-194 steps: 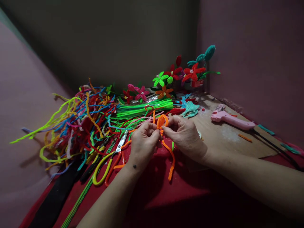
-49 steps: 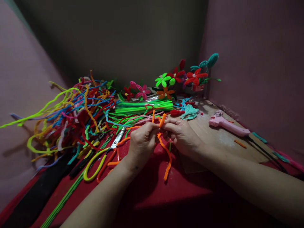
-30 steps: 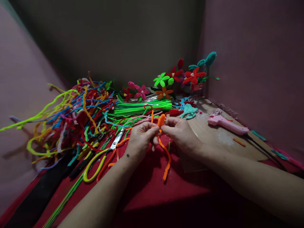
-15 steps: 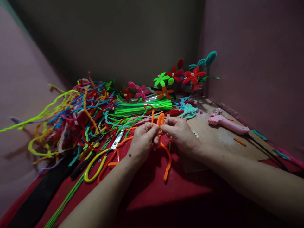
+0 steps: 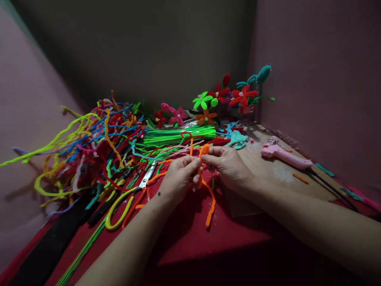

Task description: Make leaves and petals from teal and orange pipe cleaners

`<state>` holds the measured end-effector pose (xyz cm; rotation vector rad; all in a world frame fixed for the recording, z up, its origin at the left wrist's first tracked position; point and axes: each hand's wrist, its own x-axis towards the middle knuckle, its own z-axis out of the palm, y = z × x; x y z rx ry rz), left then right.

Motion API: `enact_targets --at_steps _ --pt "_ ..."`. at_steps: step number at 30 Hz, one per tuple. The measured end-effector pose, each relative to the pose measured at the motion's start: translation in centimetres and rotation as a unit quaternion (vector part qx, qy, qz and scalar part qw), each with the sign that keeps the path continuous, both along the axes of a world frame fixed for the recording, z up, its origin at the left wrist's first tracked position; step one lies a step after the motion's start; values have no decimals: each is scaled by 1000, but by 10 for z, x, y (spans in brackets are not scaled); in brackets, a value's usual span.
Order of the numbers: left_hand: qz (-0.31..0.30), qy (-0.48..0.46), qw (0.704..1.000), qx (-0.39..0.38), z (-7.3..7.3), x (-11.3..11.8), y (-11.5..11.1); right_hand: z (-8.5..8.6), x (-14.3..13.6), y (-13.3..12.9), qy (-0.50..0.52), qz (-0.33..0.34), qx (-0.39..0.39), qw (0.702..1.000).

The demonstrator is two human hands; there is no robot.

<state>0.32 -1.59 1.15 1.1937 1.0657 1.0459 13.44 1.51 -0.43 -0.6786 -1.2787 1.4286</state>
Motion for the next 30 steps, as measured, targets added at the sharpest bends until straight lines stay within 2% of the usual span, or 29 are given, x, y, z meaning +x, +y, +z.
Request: enact_targets --at_steps 3,6,9,11,13,16,18,20,22,24,26,30 --pt "51 63 996 40 4 2 -2 0 1 0 -3 2 -2 1000" --pt "86 89 991 46 8 4 -4 3 3 0 12 16 4 1000" --pt "86 93 991 35 10 4 -6 6 5 1 15 1 -1 1000" --pt "70 87 994 22 9 4 -6 8 7 1 -19 -24 2 1000" --pt "45 58 997 -12 8 3 -5 8 8 0 -65 -65 50 994" --pt "-1 -3 997 -74 7 1 -2 9 8 -3 -114 -128 192 966" --pt "-9 -21 996 -84 8 -1 -2 10 7 -5 -116 -138 235 955" --pt "7 -13 998 -65 8 -1 -3 11 6 -5 -92 -110 190 971" --pt "31 10 999 -34 7 -1 -5 12 5 -5 -74 -47 116 989" --pt "49 36 998 -12 6 0 -6 11 4 -3 -82 -4 84 993" --pt "61 55 997 -1 5 2 -7 8 4 -2 -106 -20 106 989" --pt "69 75 995 8 4 4 -7 4 3 -2 -151 -106 177 967"
